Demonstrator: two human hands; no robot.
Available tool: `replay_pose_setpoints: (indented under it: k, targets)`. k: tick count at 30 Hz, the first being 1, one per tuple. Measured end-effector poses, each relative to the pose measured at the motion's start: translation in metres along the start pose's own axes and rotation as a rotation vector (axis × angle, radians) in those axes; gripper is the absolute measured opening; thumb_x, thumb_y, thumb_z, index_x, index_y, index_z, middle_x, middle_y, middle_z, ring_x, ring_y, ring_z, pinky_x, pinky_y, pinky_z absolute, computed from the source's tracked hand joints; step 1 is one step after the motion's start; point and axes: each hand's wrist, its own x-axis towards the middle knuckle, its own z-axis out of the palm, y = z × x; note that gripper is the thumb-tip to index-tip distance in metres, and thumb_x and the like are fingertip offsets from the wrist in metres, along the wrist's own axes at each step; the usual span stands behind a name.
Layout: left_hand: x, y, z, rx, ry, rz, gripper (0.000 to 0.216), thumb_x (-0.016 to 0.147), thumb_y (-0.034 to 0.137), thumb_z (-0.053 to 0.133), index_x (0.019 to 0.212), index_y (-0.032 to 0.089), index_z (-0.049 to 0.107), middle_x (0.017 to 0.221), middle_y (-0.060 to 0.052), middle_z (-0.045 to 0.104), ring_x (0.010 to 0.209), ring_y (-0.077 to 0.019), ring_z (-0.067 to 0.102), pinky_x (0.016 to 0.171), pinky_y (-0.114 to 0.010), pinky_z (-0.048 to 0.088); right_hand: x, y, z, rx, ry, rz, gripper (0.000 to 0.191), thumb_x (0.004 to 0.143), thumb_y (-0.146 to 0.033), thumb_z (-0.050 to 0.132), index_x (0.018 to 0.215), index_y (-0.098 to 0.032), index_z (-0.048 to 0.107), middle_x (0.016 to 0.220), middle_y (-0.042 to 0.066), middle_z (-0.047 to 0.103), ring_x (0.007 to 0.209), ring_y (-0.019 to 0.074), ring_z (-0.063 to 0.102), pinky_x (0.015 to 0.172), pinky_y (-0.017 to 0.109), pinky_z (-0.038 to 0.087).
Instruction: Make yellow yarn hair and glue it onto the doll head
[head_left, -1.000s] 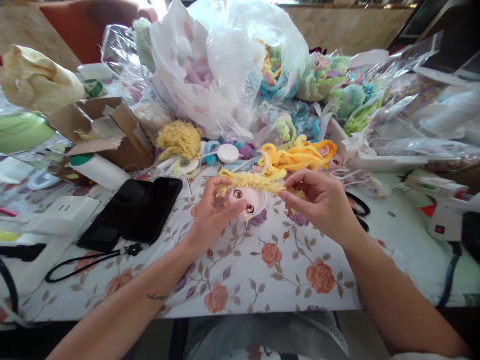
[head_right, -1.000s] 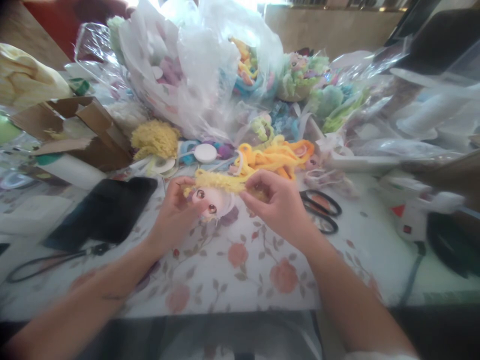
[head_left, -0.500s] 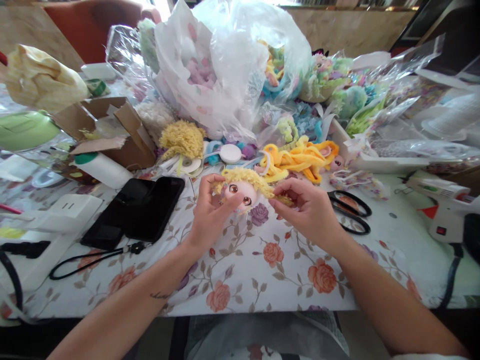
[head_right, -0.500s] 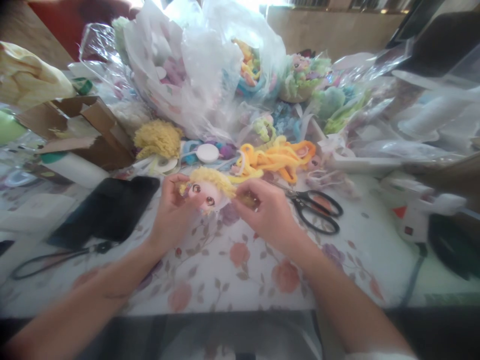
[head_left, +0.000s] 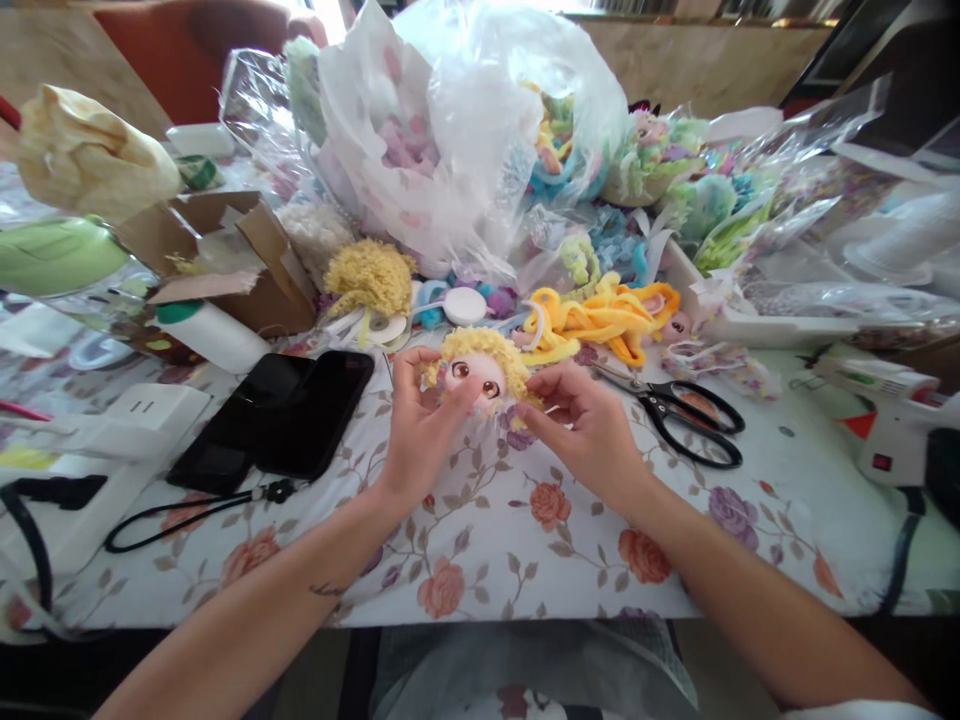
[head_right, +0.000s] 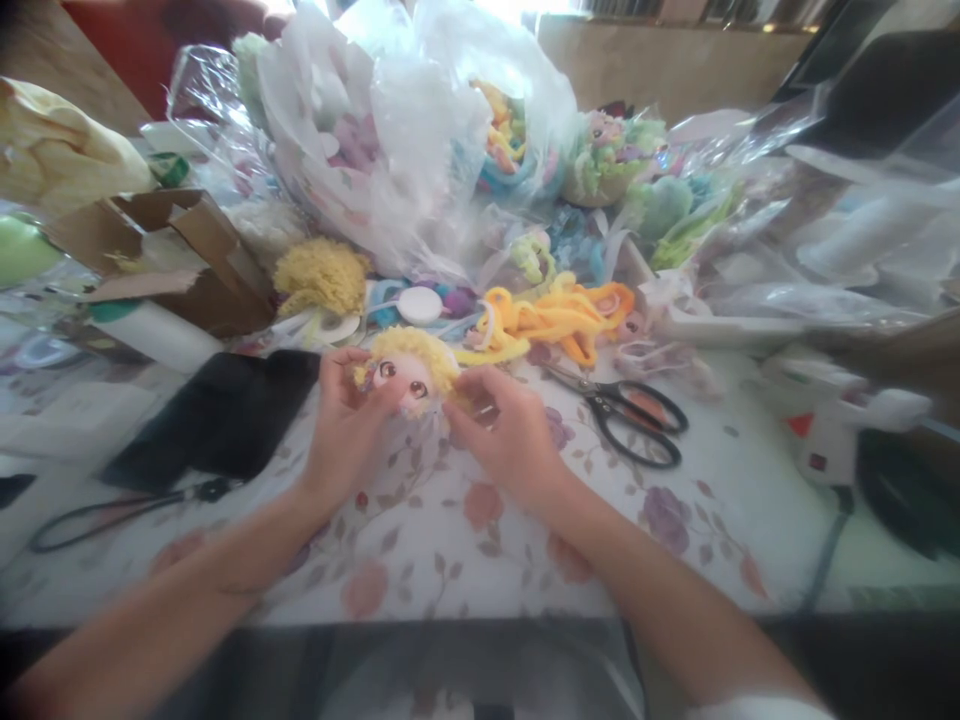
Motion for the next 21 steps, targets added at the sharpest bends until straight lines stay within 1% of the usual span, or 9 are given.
replay_pose_setpoints:
  k: [5,12,18,21]
  targets:
    - [0.0,0.0,0.0,-0.008,0.034,0.017,0.037,0.074,0.028,0.072,0.098,0.027,0.045,0.087,0.003,0.058,0.069,-0.0085,0.06,0.063,-0.019,0.049,-0.002,0.005,0.006,0.051,-0.007,0.009,0.012,0.079,-0.027,0.062,0.088,-0.021,0.057,0.08,0.001,0.061,0.069,0.0131,0.06,0.06,0.025,0.05]
    - [-0.003,0.002,0.0,0.048,0.043,0.012,0.038,0.074,0.031,0.072,0.099,0.027,0.044,0.091,0.003,0.056,0.075,-0.0094,0.06,0.067,-0.02,0.05,-0.003,0.005,0.012,0.053,0.002,0.056,0.009,0.08,-0.027,0.06,0.086,-0.021,0.058,0.074,0.0,0.061,0.063,0.0122,0.058,0.057,0.025,0.048]
    - [-0.004,0.002,0.0,0.061,0.049,-0.006,0.041,0.073,0.033,0.071,0.101,0.027,0.042,0.091,0.002,0.055,0.072,-0.0093,0.06,0.067,-0.021,0.05,-0.004,0.007,0.018,0.062,0.022,0.03,0.004,0.081,-0.024,0.057,0.083,-0.021,0.056,0.071,-0.001,0.06,0.062,0.0129,0.058,0.056,0.025,0.047]
    - [-0.004,0.001,0.001,0.049,0.046,-0.019,0.041,0.073,0.033,0.071,0.101,0.027,0.041,0.093,0.002,0.055,0.073,-0.009,0.06,0.067,-0.021,0.05,-0.003,0.01,0.021,0.026,0.036,-0.015,0.002,0.08,-0.02,0.055,0.08,-0.021,0.056,0.07,-0.001,0.059,0.059,0.012,0.056,0.055,0.025,0.046]
